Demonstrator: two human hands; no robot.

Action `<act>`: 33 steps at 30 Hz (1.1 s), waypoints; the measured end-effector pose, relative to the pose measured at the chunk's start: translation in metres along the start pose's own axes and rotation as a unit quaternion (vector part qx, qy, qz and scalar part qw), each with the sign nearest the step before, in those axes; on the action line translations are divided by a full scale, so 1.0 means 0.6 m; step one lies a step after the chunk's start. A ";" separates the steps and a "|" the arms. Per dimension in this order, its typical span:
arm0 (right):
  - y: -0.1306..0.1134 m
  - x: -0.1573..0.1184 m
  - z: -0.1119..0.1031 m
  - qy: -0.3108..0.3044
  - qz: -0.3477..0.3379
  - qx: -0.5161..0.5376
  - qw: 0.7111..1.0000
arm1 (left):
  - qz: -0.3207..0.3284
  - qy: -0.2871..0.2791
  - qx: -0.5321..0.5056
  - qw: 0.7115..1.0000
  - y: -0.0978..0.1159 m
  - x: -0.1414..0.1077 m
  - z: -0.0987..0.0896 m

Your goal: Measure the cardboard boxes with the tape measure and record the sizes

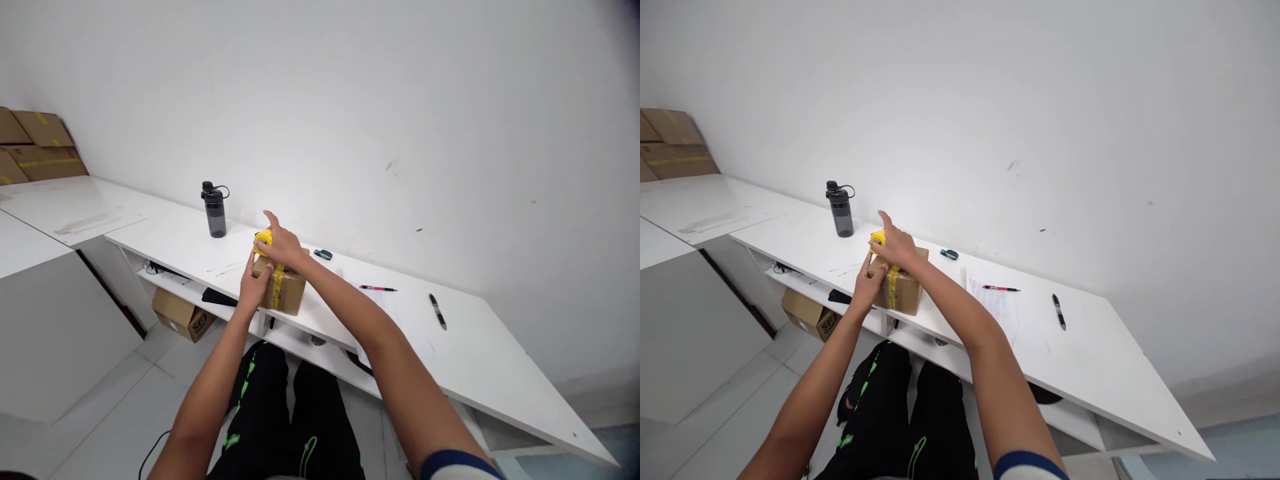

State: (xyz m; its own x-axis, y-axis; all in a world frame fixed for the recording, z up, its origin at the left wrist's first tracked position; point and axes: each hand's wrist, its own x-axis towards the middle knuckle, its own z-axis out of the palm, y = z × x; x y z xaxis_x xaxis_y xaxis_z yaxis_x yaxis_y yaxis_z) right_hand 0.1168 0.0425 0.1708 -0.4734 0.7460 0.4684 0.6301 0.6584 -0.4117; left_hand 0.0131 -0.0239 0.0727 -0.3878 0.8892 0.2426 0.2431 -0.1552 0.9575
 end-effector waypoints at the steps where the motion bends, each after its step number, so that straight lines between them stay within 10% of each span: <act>1: 0.002 0.000 -0.001 0.020 0.017 0.005 1.000 | -0.021 0.003 0.015 1.000 0.002 -0.015 0.002; 8: 0.013 -0.049 -0.031 0.049 0.109 -0.118 0.986 | -0.016 0.003 0.072 0.997 0.002 -0.115 0.018; 13: 0.005 -0.081 -0.035 0.019 0.119 -0.179 0.976 | 0.068 0.112 -0.032 0.991 -0.015 -0.010 0.002; 17: 0.002 -0.071 -0.028 0.004 0.118 -0.204 0.972 | 0.019 -0.056 -0.175 0.983 -0.032 0.058 0.006; 26: -0.007 -0.028 -0.039 -0.081 0.060 -0.239 0.966 | 0.042 0.054 -0.148 0.987 -0.041 0.029 0.029; 33: -0.012 -0.123 -0.098 -0.115 0.060 -0.253 0.959 | 0.044 0.081 -0.174 0.980 -0.049 0.038 0.038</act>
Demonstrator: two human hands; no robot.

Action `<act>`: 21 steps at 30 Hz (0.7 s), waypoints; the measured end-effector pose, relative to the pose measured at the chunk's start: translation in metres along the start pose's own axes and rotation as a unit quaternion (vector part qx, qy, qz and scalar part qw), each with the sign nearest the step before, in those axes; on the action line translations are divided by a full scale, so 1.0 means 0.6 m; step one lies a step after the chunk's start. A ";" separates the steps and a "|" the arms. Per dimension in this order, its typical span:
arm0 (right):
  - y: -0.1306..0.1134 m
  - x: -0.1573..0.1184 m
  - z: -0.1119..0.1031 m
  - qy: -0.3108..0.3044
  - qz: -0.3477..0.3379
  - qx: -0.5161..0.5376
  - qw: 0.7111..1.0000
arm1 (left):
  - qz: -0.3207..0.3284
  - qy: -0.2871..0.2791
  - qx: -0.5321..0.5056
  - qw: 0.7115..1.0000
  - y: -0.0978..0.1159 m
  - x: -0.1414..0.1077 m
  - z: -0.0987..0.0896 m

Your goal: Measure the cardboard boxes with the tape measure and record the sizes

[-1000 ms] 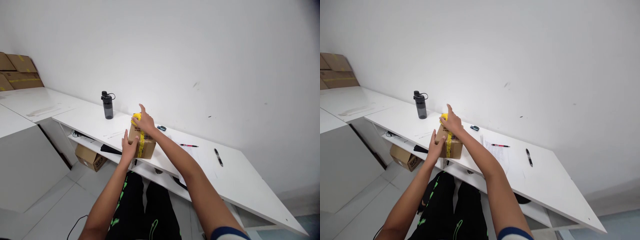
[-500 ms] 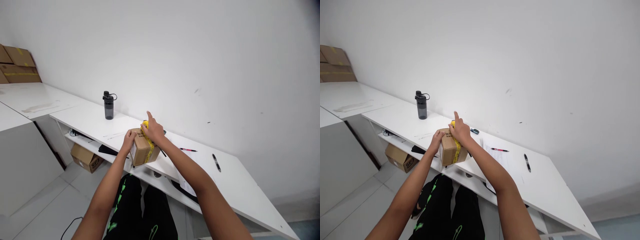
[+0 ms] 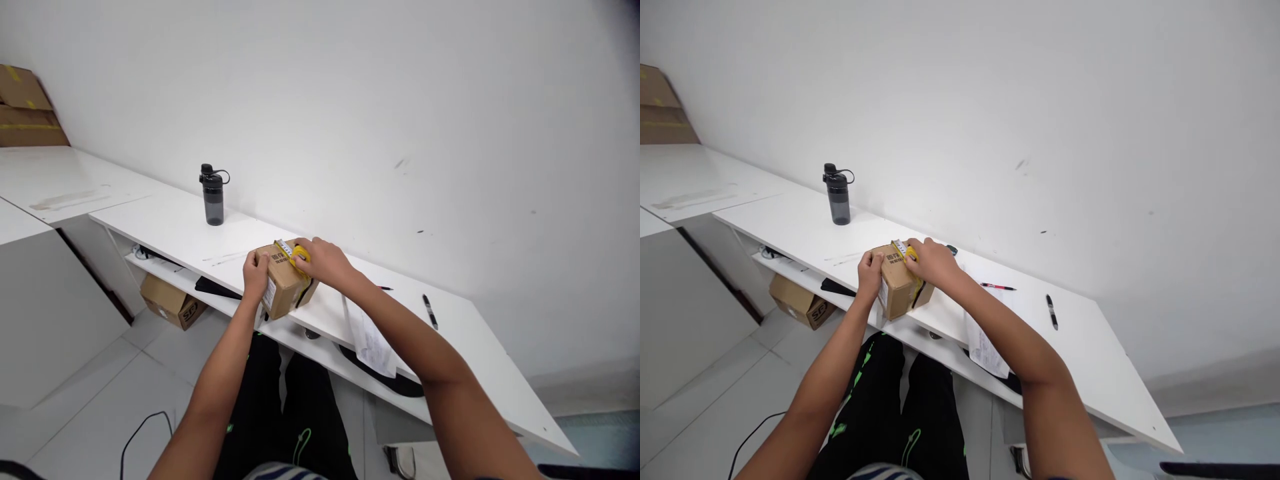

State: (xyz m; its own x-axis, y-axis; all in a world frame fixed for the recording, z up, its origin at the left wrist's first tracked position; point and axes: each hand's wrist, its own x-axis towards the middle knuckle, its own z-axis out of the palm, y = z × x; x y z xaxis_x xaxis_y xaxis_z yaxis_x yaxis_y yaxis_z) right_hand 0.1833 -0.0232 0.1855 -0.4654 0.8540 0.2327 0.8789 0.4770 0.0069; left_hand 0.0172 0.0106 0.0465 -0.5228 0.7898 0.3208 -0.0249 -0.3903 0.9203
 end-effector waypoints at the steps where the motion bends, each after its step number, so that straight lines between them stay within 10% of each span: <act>1: 0.005 -0.019 -0.003 -0.004 0.006 0.003 1.000 | -0.002 0.000 -0.004 1.000 -0.001 0.000 0.001; 11: 0.023 -0.092 -0.010 -0.031 0.031 -0.021 0.999 | -0.001 0.004 -0.008 1.000 -0.006 0.008 0.004; 21: 0.015 -0.015 0.011 0.022 0.046 0.051 0.997 | -0.002 0.002 -0.019 1.000 0.000 0.002 0.011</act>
State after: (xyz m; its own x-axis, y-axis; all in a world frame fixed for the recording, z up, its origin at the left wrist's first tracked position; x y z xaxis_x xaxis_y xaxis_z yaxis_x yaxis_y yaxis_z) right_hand 0.1947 -0.0250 0.1773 -0.3753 0.8866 0.2703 0.9015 0.4169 -0.1159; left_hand 0.0222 0.0145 0.0480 -0.5262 0.7897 0.3154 -0.0596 -0.4043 0.9127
